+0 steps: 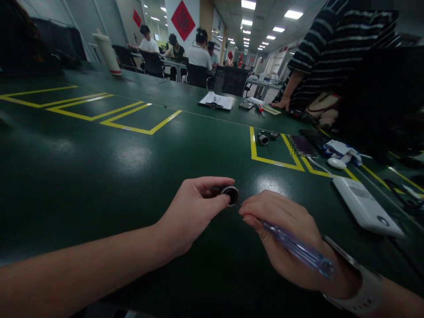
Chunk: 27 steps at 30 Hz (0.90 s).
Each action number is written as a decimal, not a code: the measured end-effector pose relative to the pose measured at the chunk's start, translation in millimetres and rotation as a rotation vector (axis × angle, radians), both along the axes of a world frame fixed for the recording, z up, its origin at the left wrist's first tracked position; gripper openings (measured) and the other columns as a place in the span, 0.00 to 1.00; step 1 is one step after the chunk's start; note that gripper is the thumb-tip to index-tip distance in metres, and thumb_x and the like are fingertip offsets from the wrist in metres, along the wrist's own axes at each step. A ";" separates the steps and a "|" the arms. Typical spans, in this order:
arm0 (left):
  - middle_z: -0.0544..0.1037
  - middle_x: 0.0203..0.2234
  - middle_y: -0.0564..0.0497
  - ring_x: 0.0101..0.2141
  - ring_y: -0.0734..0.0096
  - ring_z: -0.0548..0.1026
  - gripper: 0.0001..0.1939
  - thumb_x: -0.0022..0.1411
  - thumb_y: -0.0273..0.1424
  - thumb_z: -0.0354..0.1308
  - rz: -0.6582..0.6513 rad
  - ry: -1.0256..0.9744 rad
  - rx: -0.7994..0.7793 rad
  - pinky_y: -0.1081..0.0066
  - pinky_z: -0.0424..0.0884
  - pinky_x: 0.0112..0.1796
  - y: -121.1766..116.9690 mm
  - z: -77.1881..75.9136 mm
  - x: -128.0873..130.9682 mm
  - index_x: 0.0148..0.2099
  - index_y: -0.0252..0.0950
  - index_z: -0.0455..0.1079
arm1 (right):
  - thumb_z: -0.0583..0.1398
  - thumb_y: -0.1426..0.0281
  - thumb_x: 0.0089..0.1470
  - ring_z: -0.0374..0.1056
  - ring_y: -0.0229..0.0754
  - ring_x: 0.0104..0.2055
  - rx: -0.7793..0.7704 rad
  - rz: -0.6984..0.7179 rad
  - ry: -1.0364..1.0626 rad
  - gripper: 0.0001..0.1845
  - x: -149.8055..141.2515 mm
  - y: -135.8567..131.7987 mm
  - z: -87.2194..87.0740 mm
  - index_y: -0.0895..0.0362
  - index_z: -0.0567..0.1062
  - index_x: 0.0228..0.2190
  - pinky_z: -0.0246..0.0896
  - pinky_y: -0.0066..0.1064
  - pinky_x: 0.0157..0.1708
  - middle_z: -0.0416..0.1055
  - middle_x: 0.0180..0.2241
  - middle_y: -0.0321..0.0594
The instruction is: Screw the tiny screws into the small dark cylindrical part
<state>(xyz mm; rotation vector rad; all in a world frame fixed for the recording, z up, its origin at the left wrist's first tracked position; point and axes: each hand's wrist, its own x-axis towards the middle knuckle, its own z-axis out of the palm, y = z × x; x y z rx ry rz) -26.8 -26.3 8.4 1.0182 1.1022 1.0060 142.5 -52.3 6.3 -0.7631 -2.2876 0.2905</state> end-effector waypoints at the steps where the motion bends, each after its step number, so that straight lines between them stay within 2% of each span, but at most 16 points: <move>1: 0.80 0.25 0.53 0.26 0.78 0.74 0.14 0.45 0.21 0.62 0.002 0.003 0.002 0.78 0.69 0.31 0.0 -0.7 -0.1 0.38 0.32 0.75 | 0.56 0.80 0.53 0.66 0.37 0.37 0.006 0.017 -0.017 0.07 0.6 0.2 -1.0 0.61 0.69 0.35 0.61 0.29 0.39 0.71 0.35 0.40; 7: 0.79 0.24 0.53 0.26 0.79 0.74 0.13 0.45 0.20 0.61 -0.005 0.010 0.025 0.80 0.68 0.29 1.1 -2.8 0.7 0.37 0.32 0.76 | 0.55 0.81 0.52 0.65 0.37 0.37 -0.002 0.039 -0.053 0.08 2.4 -0.7 0.4 0.60 0.69 0.35 0.60 0.29 0.38 0.71 0.35 0.40; 15: 0.78 0.22 0.54 0.24 0.80 0.73 0.13 0.44 0.19 0.61 0.001 0.009 0.032 0.81 0.68 0.27 1.7 -3.4 0.9 0.35 0.32 0.76 | 0.56 0.82 0.51 0.64 0.35 0.34 -0.079 -0.015 0.034 0.08 0.2 -2.7 3.0 0.61 0.70 0.35 0.60 0.27 0.36 0.70 0.31 0.37; 27: 0.78 0.22 0.54 0.25 0.78 0.73 0.12 0.44 0.21 0.62 0.004 0.010 0.037 0.78 0.68 0.29 0.8 -4.5 0.4 0.35 0.32 0.76 | 0.54 0.79 0.54 0.67 0.36 0.33 -0.019 -0.042 0.047 0.07 -3.7 -4.9 4.3 0.60 0.70 0.34 0.62 0.28 0.35 0.72 0.31 0.39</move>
